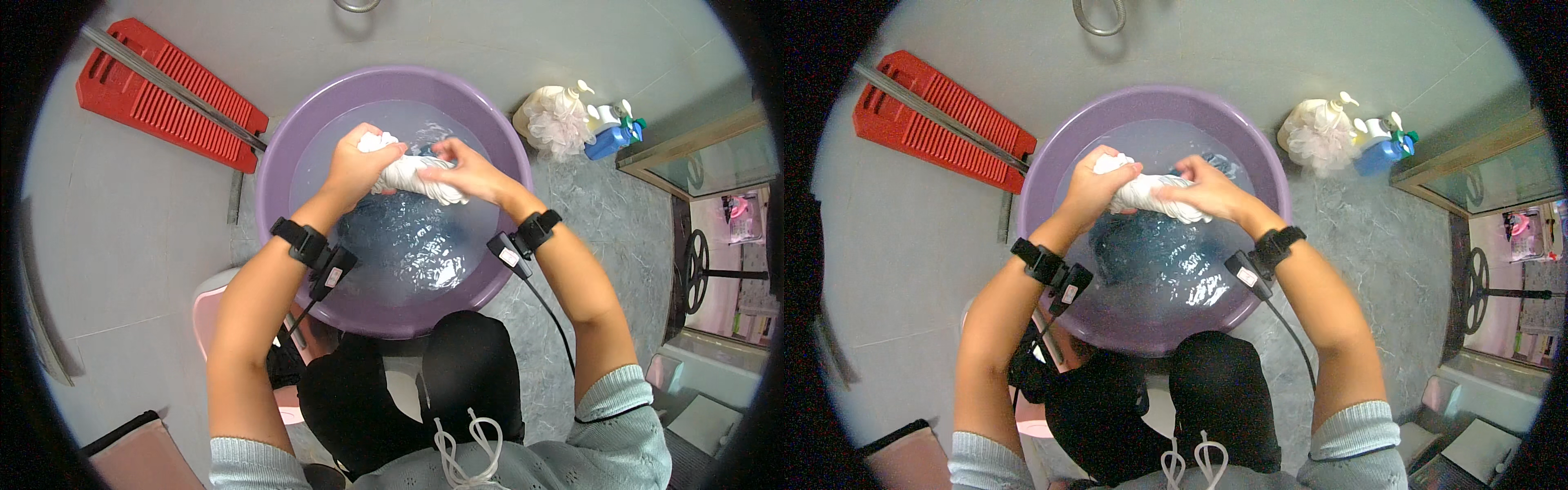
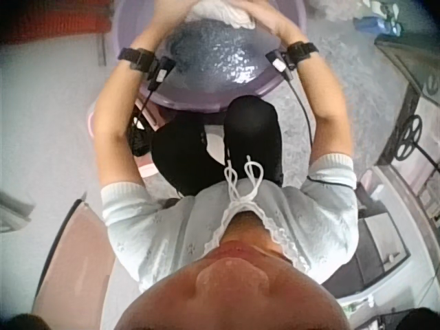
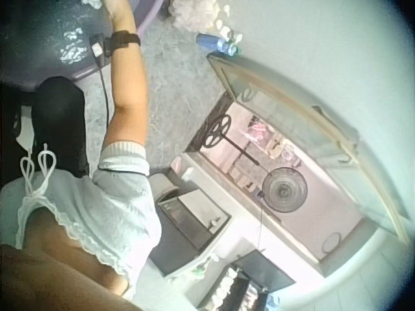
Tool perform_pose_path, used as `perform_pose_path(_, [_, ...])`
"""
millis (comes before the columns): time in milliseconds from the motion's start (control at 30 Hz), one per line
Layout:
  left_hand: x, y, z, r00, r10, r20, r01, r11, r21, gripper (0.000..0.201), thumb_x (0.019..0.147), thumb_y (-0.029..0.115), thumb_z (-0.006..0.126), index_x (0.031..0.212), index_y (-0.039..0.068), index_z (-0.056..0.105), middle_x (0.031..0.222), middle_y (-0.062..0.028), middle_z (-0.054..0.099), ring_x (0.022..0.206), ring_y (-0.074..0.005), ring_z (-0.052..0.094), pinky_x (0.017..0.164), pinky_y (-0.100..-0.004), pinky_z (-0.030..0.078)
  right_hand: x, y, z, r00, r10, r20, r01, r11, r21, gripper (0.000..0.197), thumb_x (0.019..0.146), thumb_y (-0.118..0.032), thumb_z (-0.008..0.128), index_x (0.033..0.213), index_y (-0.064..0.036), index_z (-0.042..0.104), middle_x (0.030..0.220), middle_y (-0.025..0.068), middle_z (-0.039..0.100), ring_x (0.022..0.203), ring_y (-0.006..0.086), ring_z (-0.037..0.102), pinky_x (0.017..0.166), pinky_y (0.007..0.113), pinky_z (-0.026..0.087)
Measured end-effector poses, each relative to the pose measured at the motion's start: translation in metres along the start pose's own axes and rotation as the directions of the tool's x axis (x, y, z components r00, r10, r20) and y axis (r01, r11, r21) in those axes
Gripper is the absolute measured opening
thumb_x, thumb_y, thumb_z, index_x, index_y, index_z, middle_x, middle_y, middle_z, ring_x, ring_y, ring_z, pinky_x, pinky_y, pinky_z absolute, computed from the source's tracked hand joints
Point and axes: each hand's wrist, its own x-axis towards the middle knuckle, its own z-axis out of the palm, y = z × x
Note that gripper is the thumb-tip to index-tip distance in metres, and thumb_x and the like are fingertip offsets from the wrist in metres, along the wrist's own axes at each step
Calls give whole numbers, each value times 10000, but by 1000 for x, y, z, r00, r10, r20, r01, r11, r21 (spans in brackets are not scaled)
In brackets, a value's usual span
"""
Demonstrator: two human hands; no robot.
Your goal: The person washes clothes by hand in a large basin, scrubbing individual items with soap and water, and then wringing them out.
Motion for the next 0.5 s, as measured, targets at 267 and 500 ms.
perform_pose_path(267, [-22,4,9,684,664,302,-670,407,621,276,642,87,736,844,43,554,815,-102,569,730,-234,577,635,-328,472,2,1,40,933,158,324,-345,134,929,566,880,-543,416,1204,-82,470,1136,106,551,992,228,569,839,405,498])
perform_pose_path(500, [-39,-25,-10,971,198,-135,-182,976,119,181,856,201,582,905,53,490,938,-68,568,869,-215,596,669,-346,523,-3,-46,59,919,253,-302,250,216,944,298,758,-14,643,987,-67,461,907,72,563,836,192,580,708,319,487])
